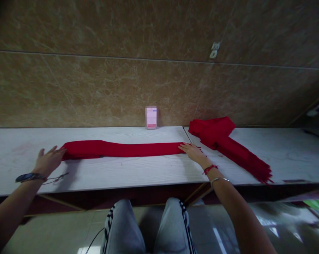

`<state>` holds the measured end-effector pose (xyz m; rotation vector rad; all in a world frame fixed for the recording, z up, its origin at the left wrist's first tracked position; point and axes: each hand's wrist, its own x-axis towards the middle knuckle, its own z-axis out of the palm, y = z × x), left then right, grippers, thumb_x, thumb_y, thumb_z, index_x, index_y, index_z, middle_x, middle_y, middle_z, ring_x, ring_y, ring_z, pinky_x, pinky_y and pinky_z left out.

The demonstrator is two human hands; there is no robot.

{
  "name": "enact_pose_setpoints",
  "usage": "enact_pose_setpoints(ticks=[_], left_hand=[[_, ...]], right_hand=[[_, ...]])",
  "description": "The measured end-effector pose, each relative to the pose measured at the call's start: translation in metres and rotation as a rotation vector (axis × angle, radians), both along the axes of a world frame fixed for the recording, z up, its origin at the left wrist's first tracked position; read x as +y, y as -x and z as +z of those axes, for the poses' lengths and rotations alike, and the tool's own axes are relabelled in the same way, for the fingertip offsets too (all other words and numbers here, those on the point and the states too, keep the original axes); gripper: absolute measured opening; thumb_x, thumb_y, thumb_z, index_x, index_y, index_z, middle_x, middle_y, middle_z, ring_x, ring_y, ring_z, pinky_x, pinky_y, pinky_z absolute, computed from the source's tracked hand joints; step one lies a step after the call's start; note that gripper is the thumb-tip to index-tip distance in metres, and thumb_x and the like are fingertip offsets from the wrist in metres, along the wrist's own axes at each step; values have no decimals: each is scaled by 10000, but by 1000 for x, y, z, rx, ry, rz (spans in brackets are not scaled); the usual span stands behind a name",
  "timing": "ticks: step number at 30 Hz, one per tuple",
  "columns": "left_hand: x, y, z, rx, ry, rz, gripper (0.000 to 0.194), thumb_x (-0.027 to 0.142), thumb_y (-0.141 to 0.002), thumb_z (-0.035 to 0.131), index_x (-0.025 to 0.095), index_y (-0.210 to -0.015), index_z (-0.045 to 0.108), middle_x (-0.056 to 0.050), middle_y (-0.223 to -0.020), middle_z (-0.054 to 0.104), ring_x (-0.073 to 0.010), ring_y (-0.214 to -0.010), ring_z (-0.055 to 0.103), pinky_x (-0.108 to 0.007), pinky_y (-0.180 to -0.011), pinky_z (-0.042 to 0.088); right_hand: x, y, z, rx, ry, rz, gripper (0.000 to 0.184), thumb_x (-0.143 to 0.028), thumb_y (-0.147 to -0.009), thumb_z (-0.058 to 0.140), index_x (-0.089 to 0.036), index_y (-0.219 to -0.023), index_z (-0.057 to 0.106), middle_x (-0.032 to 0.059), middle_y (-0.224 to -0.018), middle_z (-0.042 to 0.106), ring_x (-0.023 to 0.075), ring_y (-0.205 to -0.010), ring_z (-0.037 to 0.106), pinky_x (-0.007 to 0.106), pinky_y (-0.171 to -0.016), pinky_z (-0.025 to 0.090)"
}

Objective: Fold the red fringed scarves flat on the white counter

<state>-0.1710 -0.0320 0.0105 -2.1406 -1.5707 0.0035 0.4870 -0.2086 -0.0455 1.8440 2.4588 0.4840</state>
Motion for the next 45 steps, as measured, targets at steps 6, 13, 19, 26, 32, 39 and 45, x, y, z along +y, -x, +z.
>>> enact_pose_setpoints(ticks=[6,13,19,26,32,39,45], left_hand=[[-18,-127,17,-45,158,-452,399,121,-825,393,162,-1198,529,-110,-1255,523,-222,-1146,472,-357,-941,362],[-27,-192,-4,48,328,-607,293,103,-836,416,153,-1075,577,-108,-1032,602,-186,-927,582,-262,-726,474],[-25,-186,-7,22,310,-605,297,67,-835,397,141,-1058,578,-129,-1012,594,-204,-885,589,-274,-674,491],[-26,-194,-11,48,270,-697,279,297,-883,445,169,-1098,567,-112,-1078,586,-214,-988,558,-289,-754,473],[-30,-197,-8,92,317,-658,354,65,-846,397,187,-1135,560,-103,-1070,592,-188,-940,582,-255,-703,479],[-32,-192,2,89,302,-633,387,41,-840,371,162,-1162,548,-121,-1085,575,-192,-933,582,-275,-732,493],[-37,-182,-14,57,274,-678,477,-30,-790,371,167,-1198,521,-135,-1150,552,-226,-1097,510,-321,-840,476]], right_hand=[[23,63,33,127,93,72,406,-128,-810,420,-162,-1192,553,115,-1275,520,239,-1199,443,442,-972,383],[38,117,21,114,39,177,317,-95,-821,458,-124,-1103,602,119,-1125,626,205,-1037,576,323,-868,481],[32,101,8,165,-20,192,411,-9,-775,450,-106,-1159,561,149,-1154,604,218,-1059,567,357,-906,467],[32,92,-1,270,-147,106,405,-11,-800,377,-83,-1154,562,148,-1158,602,210,-1078,559,352,-941,449],[24,85,-6,176,-71,167,372,-10,-787,432,-78,-1124,574,163,-1148,604,224,-1085,555,361,-930,455],[27,85,-9,393,-76,-7,326,-89,-877,355,-85,-1166,506,155,-1127,618,196,-1015,600,315,-840,504],[19,80,-11,276,-76,99,461,10,-791,355,-82,-1227,476,164,-1230,546,211,-1139,513,359,-950,437]])
